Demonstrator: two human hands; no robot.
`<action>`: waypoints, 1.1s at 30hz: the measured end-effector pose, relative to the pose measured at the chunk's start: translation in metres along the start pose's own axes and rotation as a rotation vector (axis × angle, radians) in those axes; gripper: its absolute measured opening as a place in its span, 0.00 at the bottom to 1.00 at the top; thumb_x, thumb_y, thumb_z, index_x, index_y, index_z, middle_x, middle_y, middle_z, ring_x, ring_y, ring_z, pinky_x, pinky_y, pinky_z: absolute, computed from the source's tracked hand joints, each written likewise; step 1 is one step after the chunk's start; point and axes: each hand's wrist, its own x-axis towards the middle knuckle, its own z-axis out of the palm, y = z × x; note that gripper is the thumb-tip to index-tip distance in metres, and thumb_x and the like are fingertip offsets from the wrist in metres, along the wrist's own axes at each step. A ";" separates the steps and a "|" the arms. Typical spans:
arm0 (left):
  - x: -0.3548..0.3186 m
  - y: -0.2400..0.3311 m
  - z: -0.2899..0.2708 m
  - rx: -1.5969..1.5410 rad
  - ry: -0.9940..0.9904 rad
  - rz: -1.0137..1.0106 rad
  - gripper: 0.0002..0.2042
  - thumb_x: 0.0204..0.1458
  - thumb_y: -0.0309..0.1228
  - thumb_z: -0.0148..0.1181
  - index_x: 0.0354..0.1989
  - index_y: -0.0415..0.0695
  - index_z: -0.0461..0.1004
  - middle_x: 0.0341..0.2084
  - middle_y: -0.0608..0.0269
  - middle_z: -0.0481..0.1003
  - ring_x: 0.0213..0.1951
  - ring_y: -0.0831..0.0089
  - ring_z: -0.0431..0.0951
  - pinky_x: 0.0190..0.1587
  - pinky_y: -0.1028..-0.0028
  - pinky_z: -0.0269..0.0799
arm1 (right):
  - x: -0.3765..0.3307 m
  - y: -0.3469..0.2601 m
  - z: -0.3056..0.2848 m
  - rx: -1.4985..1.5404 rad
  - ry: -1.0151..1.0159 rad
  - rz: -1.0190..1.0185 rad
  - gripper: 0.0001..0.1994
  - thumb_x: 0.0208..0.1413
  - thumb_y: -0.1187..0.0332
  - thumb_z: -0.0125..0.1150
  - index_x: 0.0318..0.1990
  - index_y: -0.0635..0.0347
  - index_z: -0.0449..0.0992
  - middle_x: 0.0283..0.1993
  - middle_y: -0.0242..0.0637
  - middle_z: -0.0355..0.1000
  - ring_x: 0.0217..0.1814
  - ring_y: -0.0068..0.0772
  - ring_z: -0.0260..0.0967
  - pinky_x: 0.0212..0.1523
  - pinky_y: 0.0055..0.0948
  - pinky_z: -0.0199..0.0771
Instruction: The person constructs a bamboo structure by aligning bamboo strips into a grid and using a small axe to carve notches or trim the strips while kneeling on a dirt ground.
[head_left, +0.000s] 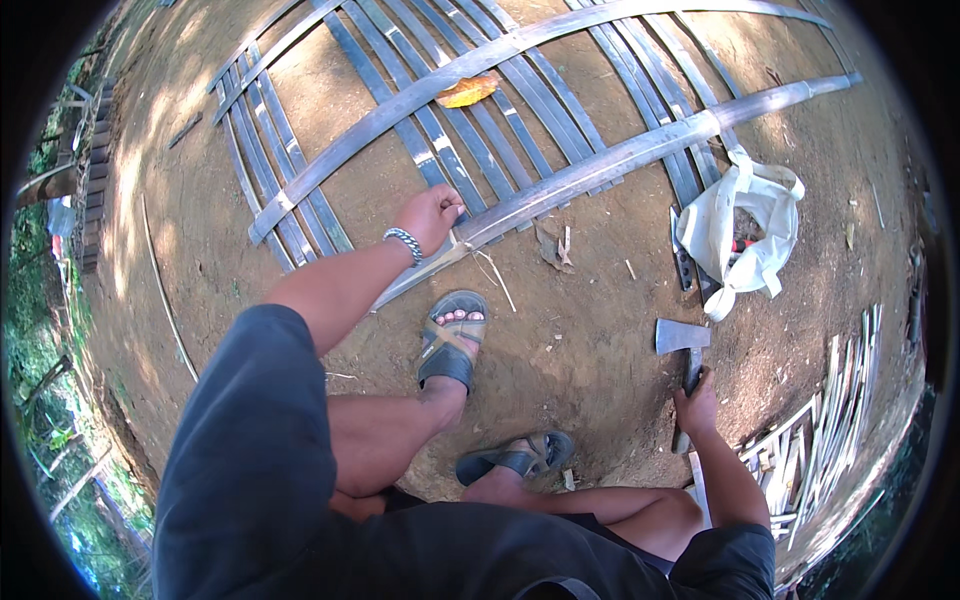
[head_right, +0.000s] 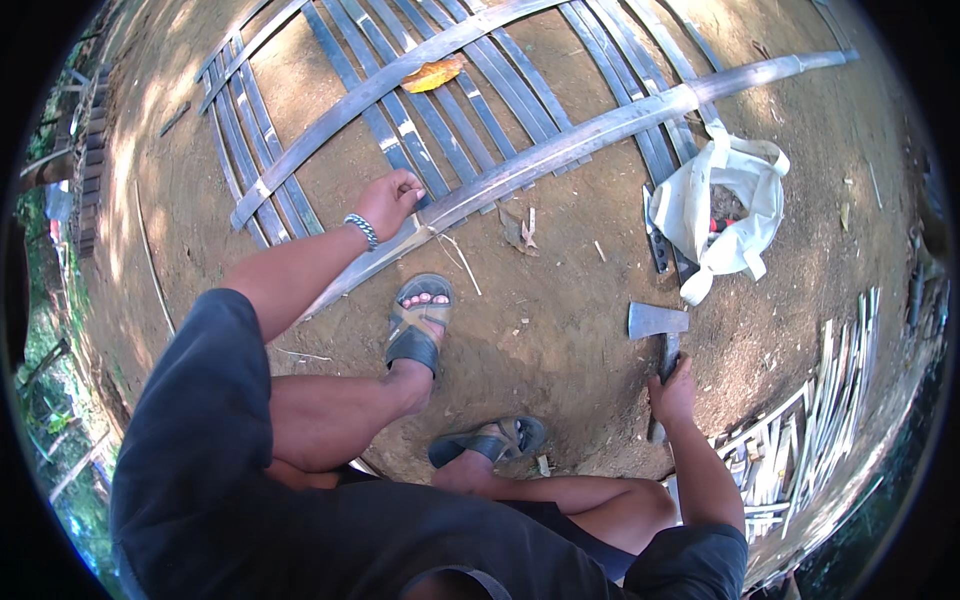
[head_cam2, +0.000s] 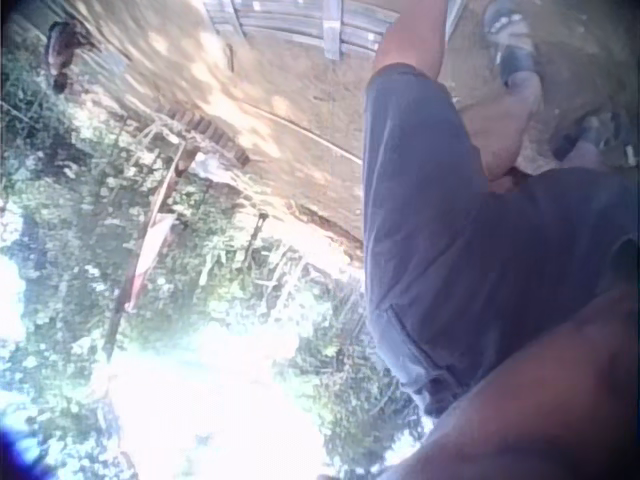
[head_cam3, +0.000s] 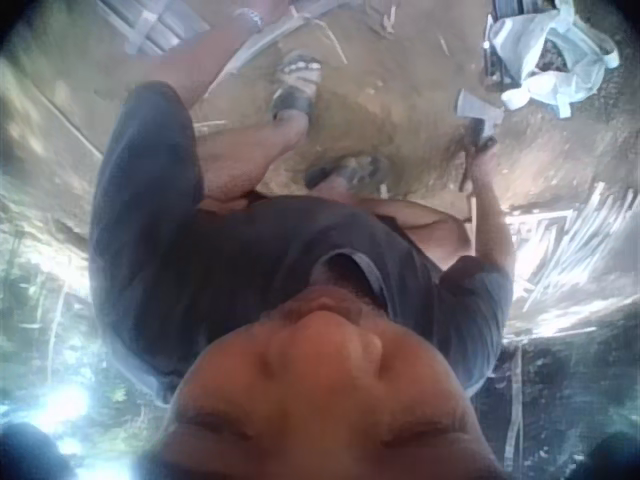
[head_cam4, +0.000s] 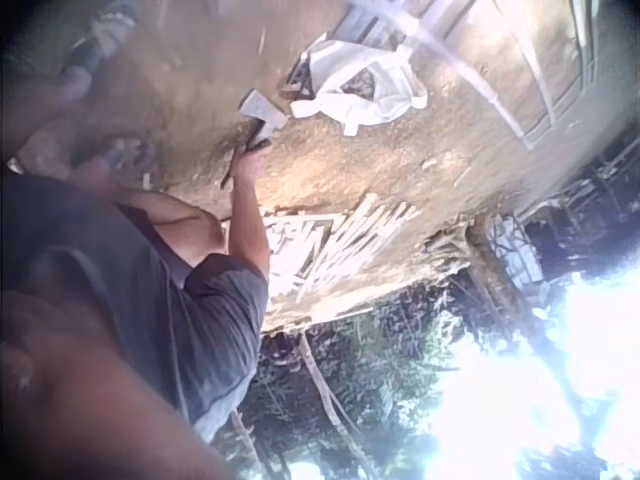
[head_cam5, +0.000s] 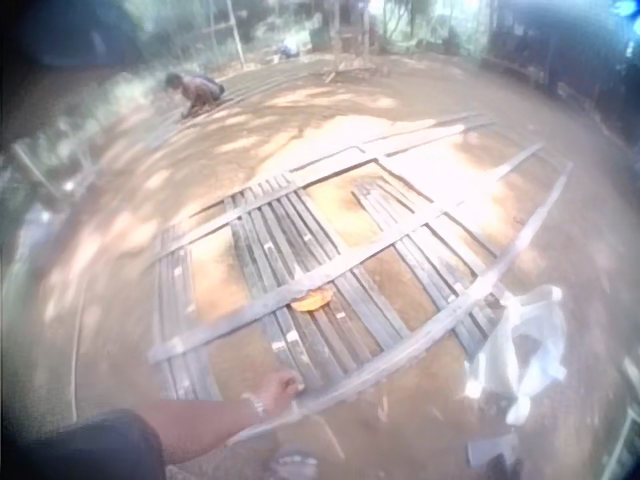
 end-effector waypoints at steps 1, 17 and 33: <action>-0.003 -0.008 0.017 -0.174 0.101 -0.040 0.07 0.60 0.33 0.66 0.39 0.42 0.79 0.29 0.59 0.81 0.31 0.73 0.80 0.38 0.70 0.75 | -0.001 0.009 -0.006 0.078 0.021 -0.064 0.34 0.54 0.66 0.66 0.66 0.59 0.55 0.48 0.60 0.76 0.45 0.66 0.76 0.49 0.54 0.75; -0.018 -0.007 0.074 -0.281 0.442 -0.088 0.05 0.54 0.39 0.67 0.35 0.56 0.87 0.30 0.64 0.82 0.41 0.63 0.79 0.47 0.61 0.73 | -0.024 -0.236 -0.006 1.102 -0.647 -0.389 0.29 0.59 0.83 0.58 0.67 0.61 0.58 0.46 0.33 0.70 0.39 0.16 0.66 0.36 0.19 0.69; -0.027 -0.006 0.075 -0.043 0.498 0.207 0.02 0.54 0.33 0.68 0.32 0.51 0.83 0.36 0.75 0.85 0.45 0.69 0.80 0.52 0.65 0.65 | -0.005 -0.223 0.019 1.076 -0.506 -0.346 0.31 0.58 0.82 0.58 0.68 0.64 0.57 0.50 0.34 0.70 0.43 0.18 0.66 0.40 0.21 0.69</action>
